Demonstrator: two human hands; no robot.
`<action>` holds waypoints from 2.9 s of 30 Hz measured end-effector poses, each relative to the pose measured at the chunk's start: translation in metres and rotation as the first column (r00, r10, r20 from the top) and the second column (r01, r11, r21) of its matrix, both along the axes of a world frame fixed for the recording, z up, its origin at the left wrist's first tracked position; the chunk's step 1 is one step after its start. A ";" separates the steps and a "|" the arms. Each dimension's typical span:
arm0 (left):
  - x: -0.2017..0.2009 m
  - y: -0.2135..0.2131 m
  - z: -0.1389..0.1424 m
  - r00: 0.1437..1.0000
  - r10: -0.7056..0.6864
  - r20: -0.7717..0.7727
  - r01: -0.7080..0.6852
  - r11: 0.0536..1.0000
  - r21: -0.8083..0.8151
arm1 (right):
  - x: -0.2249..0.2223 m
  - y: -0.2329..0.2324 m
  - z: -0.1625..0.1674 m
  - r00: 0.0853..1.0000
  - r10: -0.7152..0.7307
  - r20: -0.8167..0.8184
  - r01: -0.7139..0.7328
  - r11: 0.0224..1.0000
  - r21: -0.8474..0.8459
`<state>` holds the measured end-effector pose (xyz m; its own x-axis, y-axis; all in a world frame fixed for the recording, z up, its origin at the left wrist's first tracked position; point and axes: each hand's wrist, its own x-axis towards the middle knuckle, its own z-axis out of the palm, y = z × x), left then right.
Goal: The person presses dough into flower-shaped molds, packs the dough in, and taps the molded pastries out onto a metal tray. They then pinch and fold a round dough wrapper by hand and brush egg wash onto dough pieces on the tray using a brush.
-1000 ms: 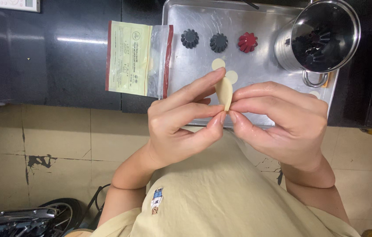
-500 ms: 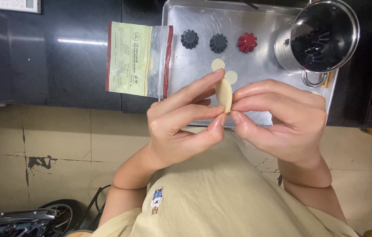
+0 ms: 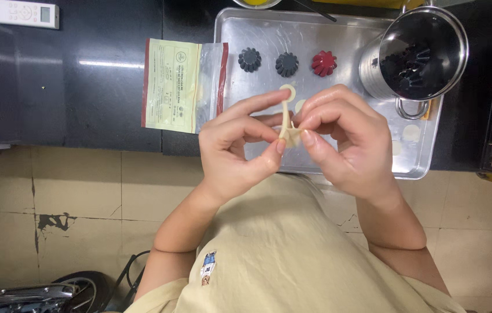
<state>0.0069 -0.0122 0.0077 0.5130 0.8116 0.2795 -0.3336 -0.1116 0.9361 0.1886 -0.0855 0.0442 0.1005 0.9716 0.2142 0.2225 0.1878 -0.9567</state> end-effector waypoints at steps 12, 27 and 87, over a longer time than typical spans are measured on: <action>0.007 0.002 -0.002 0.983 0.106 -0.151 -0.084 0.986 0.145 | -0.020 0.006 -0.024 0.877 -0.289 0.383 0.107 0.896 0.431; -0.013 0.017 -0.117 1.000 0.001 -0.005 -0.002 0.980 -0.201 | 0.003 0.026 -0.131 0.781 -0.185 -0.596 0.010 0.959 -0.284; -0.082 0.065 -0.229 0.659 0.492 -0.569 -0.397 0.870 0.292 | 0.102 0.113 -0.185 0.873 -0.484 0.063 0.441 0.838 0.322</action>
